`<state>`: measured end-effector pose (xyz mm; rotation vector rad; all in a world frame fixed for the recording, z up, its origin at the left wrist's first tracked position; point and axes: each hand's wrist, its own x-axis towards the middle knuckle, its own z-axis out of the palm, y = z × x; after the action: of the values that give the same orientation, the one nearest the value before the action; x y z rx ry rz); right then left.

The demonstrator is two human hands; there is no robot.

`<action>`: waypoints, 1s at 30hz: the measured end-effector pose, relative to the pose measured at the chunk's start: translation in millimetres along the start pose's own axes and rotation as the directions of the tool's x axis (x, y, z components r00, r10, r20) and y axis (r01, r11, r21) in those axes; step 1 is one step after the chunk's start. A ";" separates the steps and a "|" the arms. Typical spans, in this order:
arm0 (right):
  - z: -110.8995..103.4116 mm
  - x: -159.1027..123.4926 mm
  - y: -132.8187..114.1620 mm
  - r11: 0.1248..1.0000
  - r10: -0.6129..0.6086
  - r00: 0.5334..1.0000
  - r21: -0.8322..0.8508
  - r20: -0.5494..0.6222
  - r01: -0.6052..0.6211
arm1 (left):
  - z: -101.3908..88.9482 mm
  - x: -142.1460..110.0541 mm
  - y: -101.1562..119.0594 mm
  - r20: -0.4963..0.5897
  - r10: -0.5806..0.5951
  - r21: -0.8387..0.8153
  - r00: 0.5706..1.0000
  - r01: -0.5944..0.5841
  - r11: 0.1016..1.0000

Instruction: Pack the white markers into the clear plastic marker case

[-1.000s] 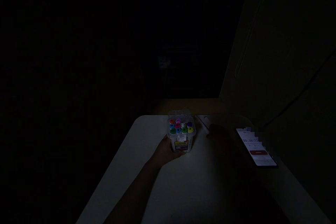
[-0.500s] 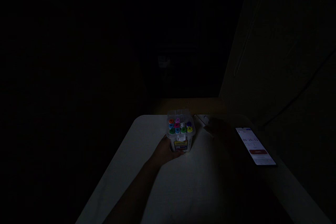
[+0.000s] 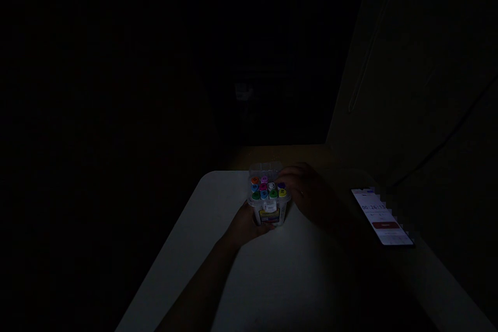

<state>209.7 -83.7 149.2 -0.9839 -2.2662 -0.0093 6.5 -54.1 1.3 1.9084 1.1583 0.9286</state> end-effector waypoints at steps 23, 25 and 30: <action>-36.6 -6.0 -28.5 0.997 0.074 0.944 0.023 -0.322 -0.070 | -0.1 1.2 2.2 -0.021 0.016 0.059 1.000 -0.014 0.998; -46.0 -9.0 -30.1 0.995 0.103 0.926 0.050 -0.362 -0.091 | -0.3 1.1 1.6 -0.009 0.036 0.040 0.999 -0.036 0.999; -58.9 -13.9 -25.3 0.976 0.213 0.914 0.121 -0.346 -0.182 | -0.4 1.3 -0.4 0.014 0.075 -0.010 0.997 -0.075 0.997</action>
<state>233.6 -125.8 193.5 -1.0665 -1.8143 -0.0032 6.4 -52.7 1.4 1.9598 1.0787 0.9569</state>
